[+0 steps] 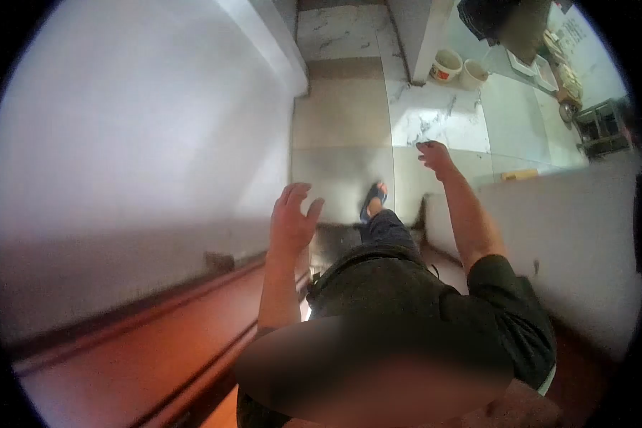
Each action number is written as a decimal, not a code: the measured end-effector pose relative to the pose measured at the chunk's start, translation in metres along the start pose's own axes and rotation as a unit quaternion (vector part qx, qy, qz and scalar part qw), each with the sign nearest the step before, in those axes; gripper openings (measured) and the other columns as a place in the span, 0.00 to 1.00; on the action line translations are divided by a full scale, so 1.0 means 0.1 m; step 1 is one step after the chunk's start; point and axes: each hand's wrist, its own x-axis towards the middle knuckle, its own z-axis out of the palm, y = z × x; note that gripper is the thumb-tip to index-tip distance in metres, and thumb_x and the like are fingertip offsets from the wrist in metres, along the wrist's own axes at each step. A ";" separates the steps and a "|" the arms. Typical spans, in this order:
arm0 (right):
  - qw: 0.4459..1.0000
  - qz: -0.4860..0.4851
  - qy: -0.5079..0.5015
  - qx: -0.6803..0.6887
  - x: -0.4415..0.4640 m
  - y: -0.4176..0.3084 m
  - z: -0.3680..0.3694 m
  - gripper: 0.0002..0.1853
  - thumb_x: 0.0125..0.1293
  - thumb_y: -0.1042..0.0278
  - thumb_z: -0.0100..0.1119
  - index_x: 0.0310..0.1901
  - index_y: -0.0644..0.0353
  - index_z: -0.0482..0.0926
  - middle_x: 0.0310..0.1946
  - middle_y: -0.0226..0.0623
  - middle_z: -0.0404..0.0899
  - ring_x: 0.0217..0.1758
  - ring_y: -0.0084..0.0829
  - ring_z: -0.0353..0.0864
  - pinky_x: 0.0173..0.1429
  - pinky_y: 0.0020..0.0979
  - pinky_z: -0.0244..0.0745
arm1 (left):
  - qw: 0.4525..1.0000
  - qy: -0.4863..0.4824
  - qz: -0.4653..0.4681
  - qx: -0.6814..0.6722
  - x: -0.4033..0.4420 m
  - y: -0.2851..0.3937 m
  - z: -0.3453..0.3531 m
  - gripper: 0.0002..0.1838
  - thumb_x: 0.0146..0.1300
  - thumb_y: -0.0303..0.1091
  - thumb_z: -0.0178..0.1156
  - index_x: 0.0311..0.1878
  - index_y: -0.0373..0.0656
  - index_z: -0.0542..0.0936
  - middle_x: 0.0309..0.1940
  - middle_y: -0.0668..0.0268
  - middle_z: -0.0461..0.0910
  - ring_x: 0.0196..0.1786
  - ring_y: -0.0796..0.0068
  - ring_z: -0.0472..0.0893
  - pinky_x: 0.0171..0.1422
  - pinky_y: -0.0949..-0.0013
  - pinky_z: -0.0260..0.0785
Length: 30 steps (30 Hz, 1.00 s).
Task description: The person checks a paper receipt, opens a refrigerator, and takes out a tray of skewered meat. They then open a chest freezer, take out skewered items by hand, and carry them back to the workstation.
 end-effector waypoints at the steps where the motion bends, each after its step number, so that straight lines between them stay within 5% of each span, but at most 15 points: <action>1: 0.998 -0.057 0.008 0.039 0.15 -0.30 -0.08 0.20 0.63 0.54 0.59 0.47 0.64 0.78 0.35 0.34 0.80 0.36 0.26 0.79 0.38 0.30 0.73 | 1.000 0.016 -0.023 0.002 0.24 -0.07 0.17 0.17 0.59 0.36 0.63 0.49 0.38 0.76 0.47 0.56 0.77 0.47 0.59 0.79 0.49 0.59 0.73; 7: 0.940 -0.317 0.058 0.111 1.31 -2.54 -0.63 0.15 0.63 0.61 0.59 0.42 0.65 0.79 0.34 0.29 0.78 0.36 0.22 0.73 0.42 0.26 0.70 | 0.987 0.010 -0.074 0.139 1.47 -0.63 0.54 0.15 0.60 0.33 0.62 0.47 0.35 0.76 0.45 0.54 0.78 0.42 0.59 0.80 0.46 0.59 0.73; 9: 0.925 -0.344 0.048 0.151 1.08 -3.29 -0.93 0.19 0.67 0.59 0.57 0.53 0.65 0.75 0.43 0.35 0.79 0.44 0.28 0.80 0.51 0.29 0.73 | 0.989 0.027 -0.108 0.098 1.59 -0.40 0.39 0.14 0.61 0.33 0.62 0.46 0.35 0.77 0.44 0.55 0.78 0.41 0.61 0.80 0.46 0.60 0.73; 11: 0.874 -0.447 0.052 0.185 1.97 -3.82 -1.49 0.18 0.66 0.61 0.57 0.54 0.61 0.75 0.47 0.35 0.79 0.50 0.31 0.80 0.54 0.32 0.74 | 0.989 0.030 -0.110 0.093 2.26 -0.37 0.58 0.15 0.61 0.34 0.62 0.47 0.35 0.76 0.43 0.56 0.78 0.40 0.62 0.80 0.46 0.61 0.73; 12: 0.867 -0.470 0.103 0.134 2.33 -4.10 -1.84 0.18 0.65 0.62 0.58 0.55 0.60 0.75 0.48 0.37 0.79 0.50 0.33 0.80 0.55 0.33 0.74 | 0.988 0.026 -0.115 0.097 2.69 -0.38 0.75 0.15 0.61 0.35 0.62 0.47 0.36 0.76 0.43 0.56 0.78 0.40 0.62 0.79 0.45 0.61 0.73; 13: 0.879 -0.396 0.216 0.153 2.06 -4.56 -1.88 0.23 0.62 0.61 0.63 0.55 0.65 0.74 0.38 0.35 0.79 0.40 0.29 0.77 0.43 0.30 0.71 | 0.990 0.014 -0.096 0.100 3.07 -0.38 0.91 0.15 0.61 0.35 0.62 0.47 0.36 0.76 0.43 0.55 0.78 0.40 0.61 0.79 0.45 0.61 0.73; 15: 0.782 -0.502 0.226 0.292 2.75 -4.60 -2.61 0.16 0.63 0.68 0.59 0.51 0.65 0.75 0.37 0.37 0.79 0.35 0.29 0.79 0.39 0.28 0.74 | 0.994 -0.019 -0.052 0.097 3.83 -0.32 1.34 0.16 0.61 0.35 0.63 0.48 0.36 0.76 0.43 0.55 0.78 0.41 0.61 0.79 0.45 0.61 0.73; 18: 0.771 -0.461 0.423 0.118 2.43 -4.60 -3.39 0.13 0.64 0.64 0.60 0.45 0.64 0.78 0.35 0.35 0.81 0.34 0.27 0.80 0.38 0.27 0.74 | 0.993 -0.085 0.051 0.061 4.94 0.01 2.09 0.17 0.61 0.36 0.63 0.48 0.36 0.76 0.45 0.53 0.78 0.41 0.57 0.80 0.45 0.60 0.73; 19: 0.669 -0.458 0.516 -0.275 2.47 -4.24 -4.20 0.16 0.64 0.63 0.60 0.50 0.63 0.76 0.41 0.37 0.80 0.42 0.31 0.80 0.48 0.30 0.73 | 0.989 -0.115 0.085 0.046 5.32 0.17 2.36 0.17 0.60 0.35 0.63 0.48 0.36 0.76 0.45 0.53 0.78 0.41 0.56 0.80 0.45 0.59 0.73; 21: 0.781 -0.408 0.470 -0.049 2.52 -3.66 -5.33 0.18 0.67 0.66 0.57 0.56 0.64 0.74 0.49 0.40 0.79 0.52 0.35 0.78 0.57 0.32 0.73 | 0.973 -0.184 0.137 0.008 5.97 0.66 2.84 0.17 0.59 0.35 0.63 0.49 0.36 0.76 0.46 0.52 0.78 0.42 0.54 0.80 0.45 0.59 0.73; 23: 0.753 -0.340 0.563 0.015 2.00 -3.68 -5.69 0.17 0.70 0.70 0.50 0.59 0.63 0.72 0.53 0.42 0.78 0.57 0.36 0.76 0.62 0.32 0.71 | 0.946 -0.265 0.180 -0.043 6.52 1.33 3.24 0.18 0.57 0.35 0.64 0.49 0.36 0.76 0.46 0.52 0.78 0.43 0.53 0.80 0.47 0.59 0.73; 26: 0.622 -0.284 0.656 -0.319 1.04 -3.12 -6.69 0.19 0.71 0.63 0.43 0.59 0.58 0.72 0.56 0.41 0.76 0.61 0.43 0.71 0.63 0.41 0.66 | 0.885 -0.335 0.323 -0.010 7.14 2.10 3.96 0.18 0.56 0.35 0.64 0.48 0.38 0.77 0.46 0.53 0.78 0.45 0.53 0.79 0.49 0.59 0.71; 28: 0.443 -0.232 0.619 -0.605 0.27 -2.81 -7.32 0.21 0.72 0.58 0.38 0.59 0.54 0.73 0.57 0.40 0.75 0.64 0.48 0.69 0.63 0.48 0.63 | 0.868 -0.364 0.339 -0.008 7.43 2.57 4.51 0.18 0.56 0.37 0.65 0.47 0.39 0.77 0.46 0.55 0.78 0.47 0.53 0.78 0.50 0.58 0.70; 29: 0.270 -0.166 0.559 -0.766 0.00 -2.89 -7.55 0.25 0.75 0.47 0.31 0.66 0.48 0.67 0.60 0.35 0.74 0.68 0.53 0.63 0.63 0.60 0.56 | 0.860 -0.371 0.349 -0.004 7.61 2.84 4.81 0.18 0.56 0.37 0.65 0.47 0.39 0.77 0.46 0.55 0.78 0.47 0.53 0.78 0.50 0.58 0.70; 30: 0.210 -0.164 0.559 -0.785 -0.28 -2.87 -7.68 0.23 0.75 0.49 0.31 0.62 0.50 0.69 0.58 0.37 0.75 0.66 0.52 0.65 0.61 0.56 0.59 | 0.854 -0.375 0.360 0.000 7.73 3.10 5.13 0.18 0.56 0.38 0.65 0.47 0.40 0.77 0.47 0.55 0.78 0.47 0.53 0.78 0.50 0.58 0.71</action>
